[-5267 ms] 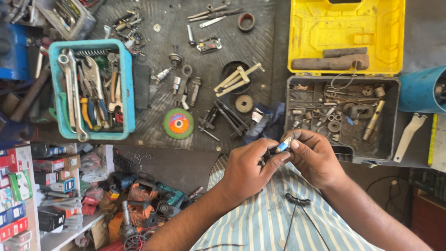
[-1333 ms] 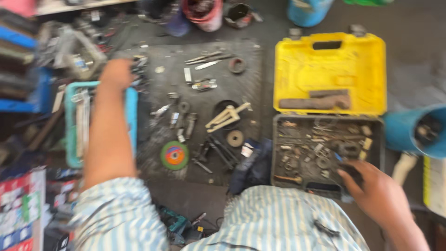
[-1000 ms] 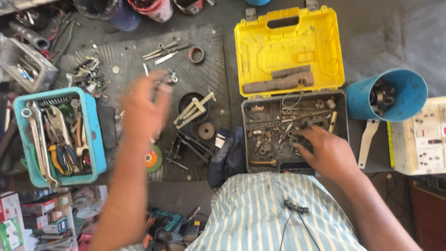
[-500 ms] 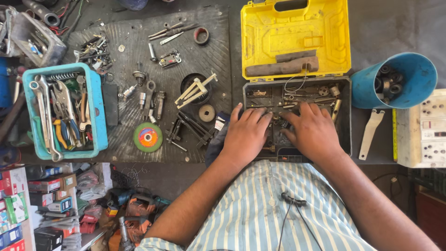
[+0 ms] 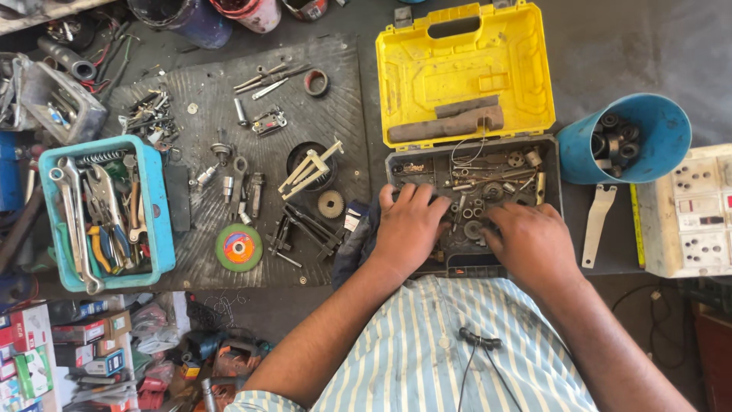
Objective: The person sorts small metal hardware parts at a workbench, picking pieces one at a time and placing them into the tray of an open toolbox, occasionally reaching across the bench to gather more parts. They handle and turn pieces in their fingers before setting them in the toolbox.
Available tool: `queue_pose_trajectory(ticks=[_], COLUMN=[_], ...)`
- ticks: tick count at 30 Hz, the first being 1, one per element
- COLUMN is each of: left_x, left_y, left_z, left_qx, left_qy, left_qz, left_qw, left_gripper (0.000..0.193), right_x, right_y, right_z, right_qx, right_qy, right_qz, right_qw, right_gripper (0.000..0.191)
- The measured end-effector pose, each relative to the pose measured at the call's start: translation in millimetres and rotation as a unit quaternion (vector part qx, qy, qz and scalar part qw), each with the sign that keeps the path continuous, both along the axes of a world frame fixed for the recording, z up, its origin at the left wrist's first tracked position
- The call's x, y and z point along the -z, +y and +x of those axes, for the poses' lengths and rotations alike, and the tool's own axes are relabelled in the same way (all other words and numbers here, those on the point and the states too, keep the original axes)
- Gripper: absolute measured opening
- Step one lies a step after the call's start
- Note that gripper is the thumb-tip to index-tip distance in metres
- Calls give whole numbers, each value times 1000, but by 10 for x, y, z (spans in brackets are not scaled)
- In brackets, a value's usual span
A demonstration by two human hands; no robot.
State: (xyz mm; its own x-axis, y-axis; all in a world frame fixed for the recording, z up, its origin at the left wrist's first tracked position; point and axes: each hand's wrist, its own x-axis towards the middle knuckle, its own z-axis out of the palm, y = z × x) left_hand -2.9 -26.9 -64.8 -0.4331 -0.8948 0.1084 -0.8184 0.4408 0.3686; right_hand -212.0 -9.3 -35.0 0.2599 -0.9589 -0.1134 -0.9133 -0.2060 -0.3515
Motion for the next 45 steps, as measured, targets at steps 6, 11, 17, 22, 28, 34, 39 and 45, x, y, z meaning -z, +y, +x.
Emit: queue_pose_trajectory(ticks=[6, 11, 17, 22, 28, 34, 39, 45], left_x=[3, -38, -67, -80, -128, -54, 4, 81], left_y=[-12, -35, -103, -84, 75, -28, -70, -132], left_z=[3, 64, 307, 340, 94, -129, -195, -7], left_qx=[13, -1, -142, -172, 23, 74, 83, 25], left_qy=[1, 89, 509, 467, 98, 23, -25, 164], left_qz=[-3, -29, 283, 373, 19, 7, -22, 88], left_qw=[1000, 996, 801, 783, 995, 997, 996, 982], left_gripper=[36, 24, 23, 27, 37, 31, 10, 30], right_x=[0, 103, 175, 164, 110, 106, 77, 48], right_y=[30, 23, 31, -8, -34, -48, -42, -107], right_z=[-29, -116, -197, -95, -15, -20, -12, 33], right_qx=[33, 55, 69, 35, 5, 4, -15, -42], right_qy=[-22, -64, -77, -67, -29, -11, 2, 44], right_qz=[-32, -41, -42, -42, -32, -47, -86, -42], right_qw=[999, 996, 994, 996, 999, 999, 996, 997], right_gripper=[21, 20, 20, 25, 40, 41, 29, 28])
